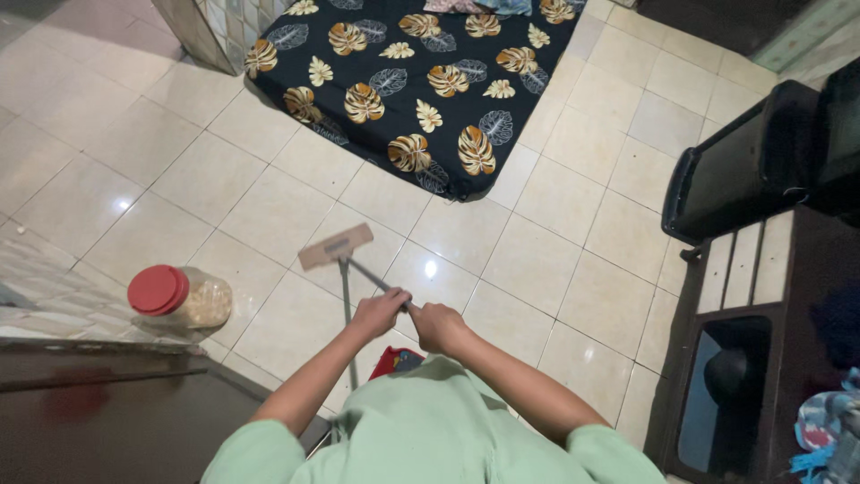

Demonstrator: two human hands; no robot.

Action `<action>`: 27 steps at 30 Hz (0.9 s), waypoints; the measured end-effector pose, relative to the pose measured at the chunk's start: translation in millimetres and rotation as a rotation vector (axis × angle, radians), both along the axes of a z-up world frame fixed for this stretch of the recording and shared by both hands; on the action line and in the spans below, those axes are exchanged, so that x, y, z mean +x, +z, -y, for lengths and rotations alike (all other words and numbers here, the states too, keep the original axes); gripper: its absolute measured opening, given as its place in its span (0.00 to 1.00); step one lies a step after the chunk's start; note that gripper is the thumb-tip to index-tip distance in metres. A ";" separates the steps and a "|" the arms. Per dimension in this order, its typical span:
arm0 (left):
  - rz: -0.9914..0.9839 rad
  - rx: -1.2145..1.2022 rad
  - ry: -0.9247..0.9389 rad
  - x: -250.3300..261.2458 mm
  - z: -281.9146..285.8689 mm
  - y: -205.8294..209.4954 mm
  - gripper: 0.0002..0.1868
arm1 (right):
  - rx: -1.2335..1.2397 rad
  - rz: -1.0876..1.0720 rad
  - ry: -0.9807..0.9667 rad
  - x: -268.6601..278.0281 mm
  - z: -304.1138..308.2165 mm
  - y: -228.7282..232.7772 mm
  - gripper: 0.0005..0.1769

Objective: The person sweeps the floor using a broom, pushing debris along the tiled surface and navigating around a bed and other furniture.

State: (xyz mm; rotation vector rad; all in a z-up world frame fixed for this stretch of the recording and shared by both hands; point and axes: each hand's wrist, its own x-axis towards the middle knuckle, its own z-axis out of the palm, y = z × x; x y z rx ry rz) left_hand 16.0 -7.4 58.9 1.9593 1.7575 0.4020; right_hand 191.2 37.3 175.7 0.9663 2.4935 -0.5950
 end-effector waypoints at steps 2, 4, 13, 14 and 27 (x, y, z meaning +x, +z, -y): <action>0.076 0.066 -0.018 5.8 8.9 11.0 0.15 | -0.057 0.074 0.008 2.1 5.7 10.8 0.30; 0.056 0.018 -0.025 8.9 6.6 12.4 0.14 | -0.065 0.102 0.006 2.0 9.6 11.6 0.34; 0.024 0.011 -0.161 85.8 -35.2 -36.1 0.17 | -0.062 0.080 -0.230 91.8 -5.3 -0.1 0.40; 0.102 0.075 -0.209 103.1 -43.7 -29.6 0.16 | -0.074 0.090 -0.274 110.0 -5.9 10.5 0.39; -0.015 -0.064 -0.775 326.3 -79.3 -25.5 0.11 | -0.124 0.114 -0.990 281.2 65.6 47.7 0.34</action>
